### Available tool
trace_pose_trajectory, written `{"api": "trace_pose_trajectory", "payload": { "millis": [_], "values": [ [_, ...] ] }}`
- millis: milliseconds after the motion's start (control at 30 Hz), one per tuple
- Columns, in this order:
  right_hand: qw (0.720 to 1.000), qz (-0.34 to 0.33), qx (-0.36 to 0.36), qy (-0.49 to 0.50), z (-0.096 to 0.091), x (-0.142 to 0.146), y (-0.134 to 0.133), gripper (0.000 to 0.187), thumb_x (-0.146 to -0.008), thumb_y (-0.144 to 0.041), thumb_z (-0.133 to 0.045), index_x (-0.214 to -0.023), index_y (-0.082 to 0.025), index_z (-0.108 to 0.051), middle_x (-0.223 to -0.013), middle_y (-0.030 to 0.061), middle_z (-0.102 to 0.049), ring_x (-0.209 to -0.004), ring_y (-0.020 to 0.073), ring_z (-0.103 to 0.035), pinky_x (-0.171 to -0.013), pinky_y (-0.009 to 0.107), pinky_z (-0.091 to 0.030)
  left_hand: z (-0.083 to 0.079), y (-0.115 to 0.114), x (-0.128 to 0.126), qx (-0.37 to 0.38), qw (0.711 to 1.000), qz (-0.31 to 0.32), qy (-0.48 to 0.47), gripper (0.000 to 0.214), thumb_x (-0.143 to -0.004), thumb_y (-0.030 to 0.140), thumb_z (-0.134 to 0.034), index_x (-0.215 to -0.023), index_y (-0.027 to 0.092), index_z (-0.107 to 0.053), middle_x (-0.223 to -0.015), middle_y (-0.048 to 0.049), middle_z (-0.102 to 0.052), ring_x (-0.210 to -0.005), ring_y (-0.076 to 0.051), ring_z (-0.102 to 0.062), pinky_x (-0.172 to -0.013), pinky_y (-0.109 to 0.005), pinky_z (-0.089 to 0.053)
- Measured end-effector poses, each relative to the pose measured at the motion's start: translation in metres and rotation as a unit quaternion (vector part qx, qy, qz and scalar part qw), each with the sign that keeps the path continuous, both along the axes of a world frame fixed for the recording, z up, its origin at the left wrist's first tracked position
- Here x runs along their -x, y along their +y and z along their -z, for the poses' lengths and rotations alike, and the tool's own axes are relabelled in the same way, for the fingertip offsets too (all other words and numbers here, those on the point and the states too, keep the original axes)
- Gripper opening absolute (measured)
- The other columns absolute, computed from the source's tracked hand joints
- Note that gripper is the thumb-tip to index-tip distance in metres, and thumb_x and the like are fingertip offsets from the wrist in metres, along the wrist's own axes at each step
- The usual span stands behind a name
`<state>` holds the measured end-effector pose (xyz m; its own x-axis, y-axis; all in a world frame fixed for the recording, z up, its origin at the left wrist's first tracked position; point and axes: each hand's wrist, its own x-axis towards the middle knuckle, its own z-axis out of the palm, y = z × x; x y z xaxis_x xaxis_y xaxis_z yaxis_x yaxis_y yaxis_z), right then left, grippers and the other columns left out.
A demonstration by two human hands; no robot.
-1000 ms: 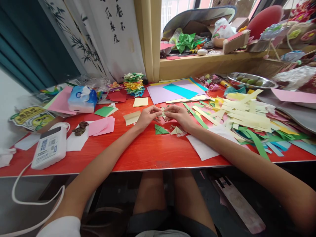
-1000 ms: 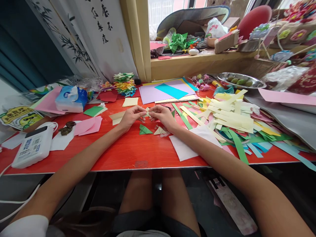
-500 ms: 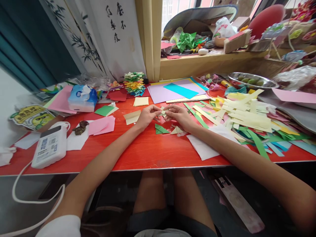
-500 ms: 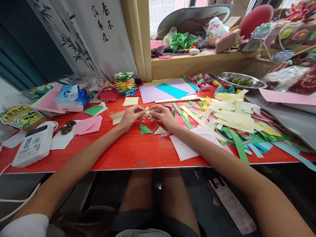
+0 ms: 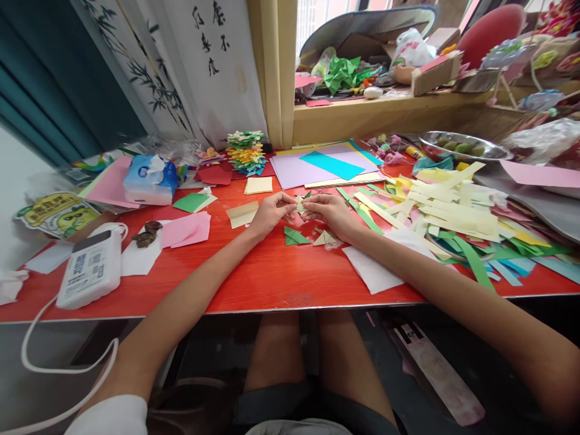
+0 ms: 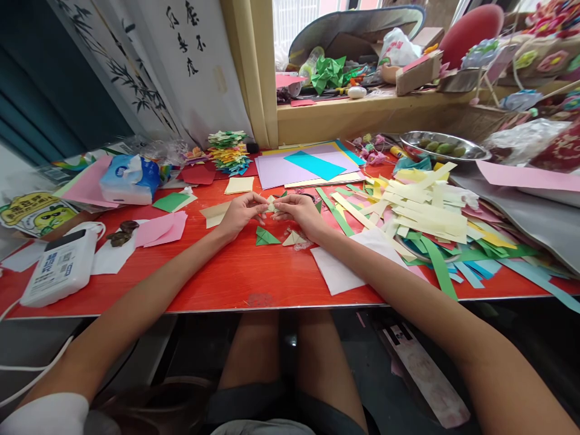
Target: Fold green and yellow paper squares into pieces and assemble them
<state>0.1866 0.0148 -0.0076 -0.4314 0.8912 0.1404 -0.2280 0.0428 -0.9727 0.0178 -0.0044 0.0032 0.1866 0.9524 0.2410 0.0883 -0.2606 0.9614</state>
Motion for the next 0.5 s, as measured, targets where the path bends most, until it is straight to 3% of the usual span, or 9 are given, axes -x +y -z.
{"api": "trace_pose_trajectory", "payload": {
  "millis": [500],
  "values": [
    [0.998, 0.016, -0.052, -0.027, -0.0021, 0.0008, 0.0001, 0.013, -0.070, -0.024, -0.064, -0.076, -0.012, -0.061, -0.069, 0.0035, -0.062, -0.061, 0.0120, -0.061, -0.063, 0.025, -0.051, 0.0029, 0.0016, -0.0009, 0.000, 1.000, 0.017, -0.008, 0.014, -0.070, 0.020, -0.061, -0.077, 0.012, -0.051, -0.066, 0.0011, -0.054, -0.051, -0.007, -0.054, -0.044, -0.021, -0.048]
  ]
}}
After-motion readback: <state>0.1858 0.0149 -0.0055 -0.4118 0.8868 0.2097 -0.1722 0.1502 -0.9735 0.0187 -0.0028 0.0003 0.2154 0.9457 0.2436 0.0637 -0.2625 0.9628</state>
